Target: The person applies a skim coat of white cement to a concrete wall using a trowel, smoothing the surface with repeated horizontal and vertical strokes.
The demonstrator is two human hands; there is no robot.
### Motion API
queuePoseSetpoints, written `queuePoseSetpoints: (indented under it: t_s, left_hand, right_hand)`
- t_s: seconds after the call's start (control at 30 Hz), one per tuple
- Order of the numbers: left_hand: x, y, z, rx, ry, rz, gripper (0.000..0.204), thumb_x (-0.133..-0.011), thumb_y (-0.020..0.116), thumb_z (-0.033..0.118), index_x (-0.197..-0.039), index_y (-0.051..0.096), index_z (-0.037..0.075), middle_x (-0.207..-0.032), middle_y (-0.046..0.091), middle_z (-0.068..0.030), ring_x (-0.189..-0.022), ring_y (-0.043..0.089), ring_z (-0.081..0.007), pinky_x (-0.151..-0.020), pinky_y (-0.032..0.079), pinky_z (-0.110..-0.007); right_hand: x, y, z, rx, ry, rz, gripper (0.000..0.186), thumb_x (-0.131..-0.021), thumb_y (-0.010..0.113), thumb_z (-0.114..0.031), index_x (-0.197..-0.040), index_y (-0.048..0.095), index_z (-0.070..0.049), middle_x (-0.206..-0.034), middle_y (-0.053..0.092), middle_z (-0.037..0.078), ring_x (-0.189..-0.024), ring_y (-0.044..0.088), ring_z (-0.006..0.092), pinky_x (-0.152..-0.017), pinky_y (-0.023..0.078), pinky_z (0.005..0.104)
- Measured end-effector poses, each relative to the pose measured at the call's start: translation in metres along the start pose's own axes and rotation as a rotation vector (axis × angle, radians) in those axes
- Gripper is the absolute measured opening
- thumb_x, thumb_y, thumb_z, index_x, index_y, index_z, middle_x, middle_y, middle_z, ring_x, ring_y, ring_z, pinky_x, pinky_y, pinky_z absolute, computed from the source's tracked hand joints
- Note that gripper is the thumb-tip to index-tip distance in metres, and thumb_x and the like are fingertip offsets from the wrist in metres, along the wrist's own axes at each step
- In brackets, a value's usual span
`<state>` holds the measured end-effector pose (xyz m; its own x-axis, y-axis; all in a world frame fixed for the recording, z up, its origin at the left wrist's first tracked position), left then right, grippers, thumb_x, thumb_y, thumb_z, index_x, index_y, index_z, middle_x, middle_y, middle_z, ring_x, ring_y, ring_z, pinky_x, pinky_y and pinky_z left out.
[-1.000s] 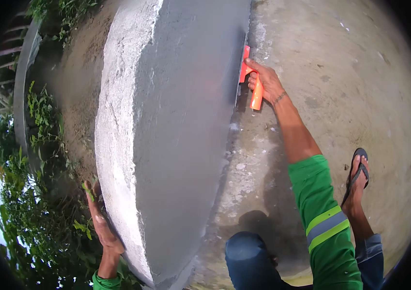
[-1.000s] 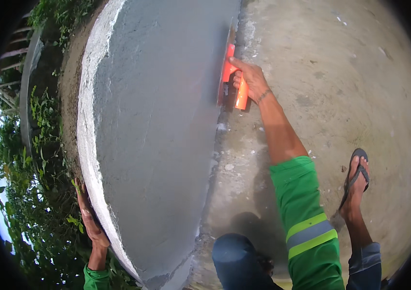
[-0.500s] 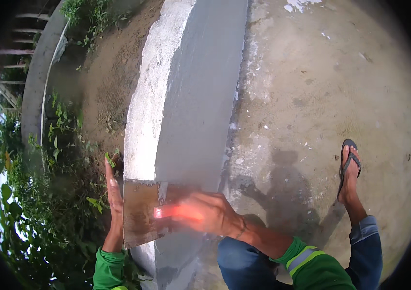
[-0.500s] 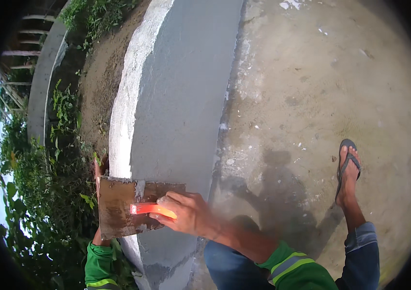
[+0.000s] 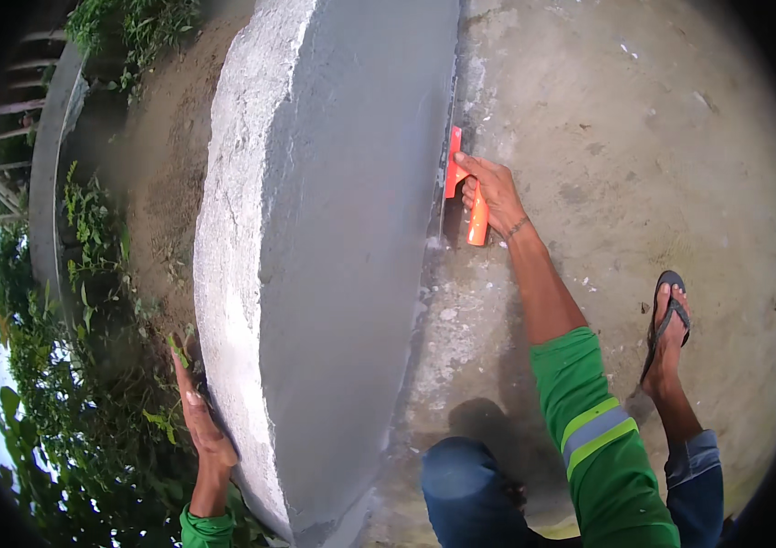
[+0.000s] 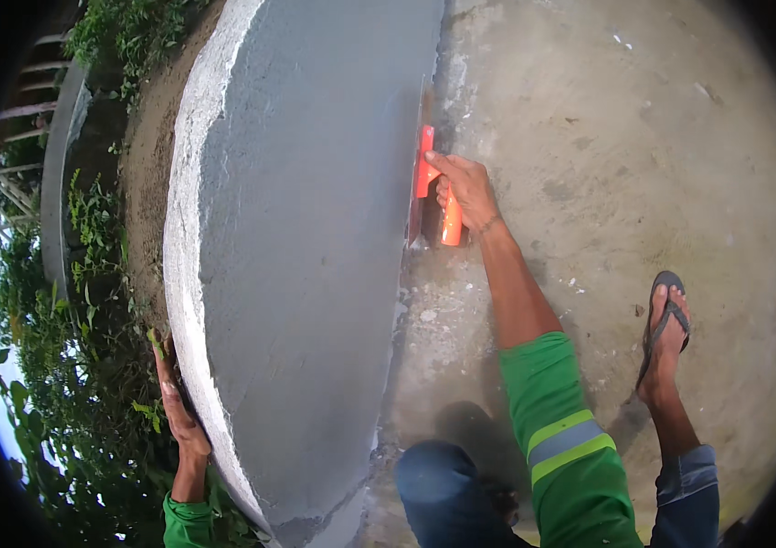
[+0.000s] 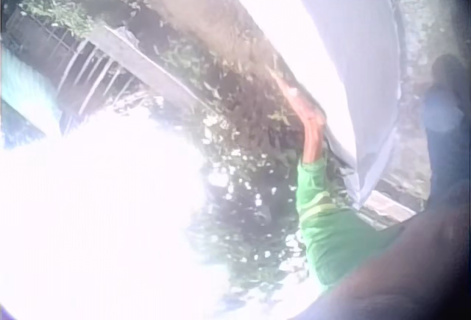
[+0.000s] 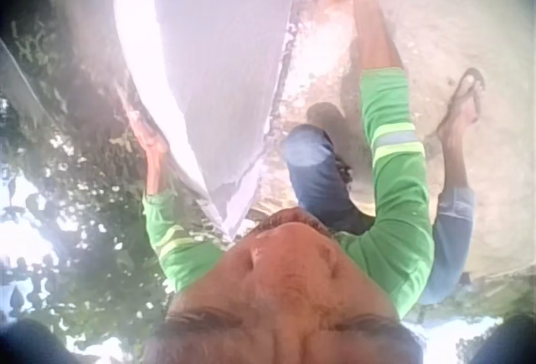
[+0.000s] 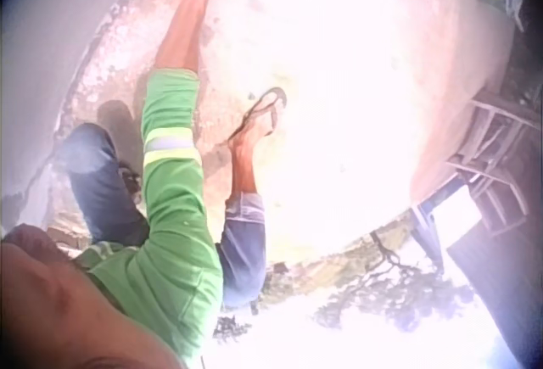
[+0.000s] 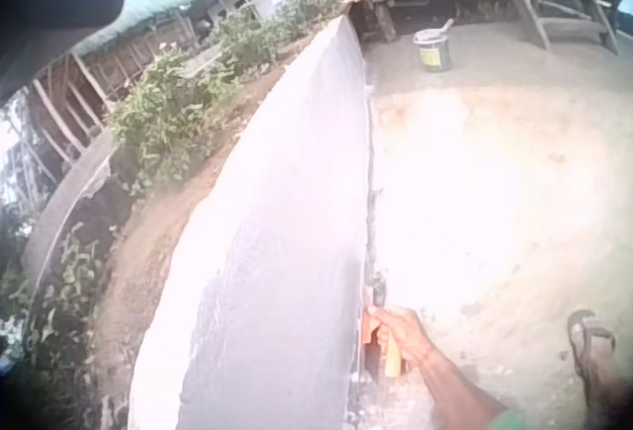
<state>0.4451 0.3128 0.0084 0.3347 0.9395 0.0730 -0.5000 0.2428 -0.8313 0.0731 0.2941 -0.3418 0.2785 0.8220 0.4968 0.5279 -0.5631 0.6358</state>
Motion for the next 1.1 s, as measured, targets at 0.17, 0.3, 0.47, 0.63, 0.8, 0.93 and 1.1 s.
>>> queuePoseSetpoints:
  t_s: [0.17, 0.3, 0.47, 0.63, 0.8, 0.93, 1.1]
  left_hand:
    - [-0.002, 0.001, 0.003, 0.000, 0.005, 0.021, 0.076, -0.097, 0.021, 0.054, -0.152, 0.010, 0.004, -0.154, 0.021, -0.0201, -0.140, 0.026, -0.0302, -0.115, 0.017, -0.042]
    - [-0.004, 0.006, 0.007, 0.064, -0.025, -0.006, 0.078, -0.096, 0.022, 0.057, -0.153, 0.009, 0.005, -0.154, 0.021, -0.0202, -0.140, 0.026, -0.0303, -0.115, 0.018, -0.042]
    - [-0.002, 0.001, -0.001, 0.046, 0.042, 0.009, 0.076, -0.097, 0.022, 0.059, -0.153, 0.012, 0.008, -0.152, 0.028, -0.0185, -0.138, 0.030, -0.0295, -0.114, 0.022, -0.042]
    - [-0.002, -0.002, 0.026, -0.051, 0.144, 0.042, 0.069, -0.101, 0.017, 0.048, -0.151, 0.013, 0.001, -0.151, 0.028, -0.0208, -0.139, 0.029, -0.0298, -0.116, 0.018, -0.041]
    - [-0.004, 0.004, 0.011, -0.064, 0.129, 0.027, 0.069, -0.101, 0.015, 0.048, -0.151, 0.014, 0.001, -0.152, 0.028, -0.0200, -0.139, 0.028, -0.0291, -0.116, 0.017, -0.041]
    - [0.000, -0.004, 0.011, -0.103, 0.105, 0.045, 0.069, -0.101, 0.015, 0.048, -0.151, 0.015, 0.001, -0.152, 0.027, -0.0193, -0.140, 0.027, -0.0286, -0.116, 0.017, -0.041]
    - [0.001, 0.001, 0.012, -0.063, 0.051, 0.012, 0.069, -0.101, 0.014, 0.048, -0.151, 0.015, 0.001, -0.153, 0.026, -0.0193, -0.141, 0.025, -0.0290, -0.117, 0.015, -0.042]
  right_hand:
    - [-0.022, -0.004, 0.017, -0.036, 0.066, 0.031, 0.029, -0.082, 0.076, -0.028, -0.080, 0.056, -0.007, -0.055, 0.037, -0.006, -0.045, 0.037, 0.0051, -0.042, 0.033, 0.0237]
    - [-0.006, 0.013, 0.018, 0.002, 0.068, -0.042, 0.028, -0.083, 0.076, -0.028, -0.081, 0.058, -0.006, -0.055, 0.037, -0.007, -0.045, 0.037, 0.0048, -0.042, 0.032, 0.0231]
    - [0.078, 0.060, 0.009, 0.259, -0.122, -0.095, 0.029, -0.083, 0.075, -0.028, -0.079, 0.062, -0.003, -0.058, 0.047, -0.002, -0.048, 0.042, 0.0058, -0.045, 0.035, 0.0245]
    - [0.258, 0.154, 0.006, 0.648, -0.745, -0.284, 0.025, -0.075, 0.079, -0.019, -0.084, 0.064, -0.002, -0.075, 0.062, 0.011, -0.066, 0.062, 0.0269, -0.059, 0.050, 0.0357]
    - [0.379, 0.184, 0.053, 0.688, -0.884, -0.562, 0.028, -0.072, 0.081, -0.021, -0.086, 0.063, -0.005, -0.079, 0.062, 0.006, -0.068, 0.063, 0.0224, -0.058, 0.052, 0.0333]
    - [0.363, 0.159, 0.024, 0.535, -0.819, -0.617, 0.028, -0.074, 0.079, -0.020, -0.091, 0.065, -0.003, -0.082, 0.063, 0.007, -0.069, 0.064, 0.0206, -0.061, 0.052, 0.0317]
    - [0.170, 0.025, 0.006, 0.285, -0.168, 0.015, 0.025, -0.086, 0.070, -0.020, -0.097, 0.066, 0.002, -0.066, 0.057, -0.001, -0.054, 0.051, 0.0065, -0.049, 0.041, 0.0241]
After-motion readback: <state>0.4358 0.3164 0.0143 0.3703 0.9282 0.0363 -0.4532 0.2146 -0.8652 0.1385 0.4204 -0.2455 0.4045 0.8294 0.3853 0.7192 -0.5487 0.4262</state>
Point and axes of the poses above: each hand's wrist, its own x-axis away from the middle knuckle, its own y-axis out of the palm, z = x × y, the point moved 10 cm from there along -x, towards the middle knuckle
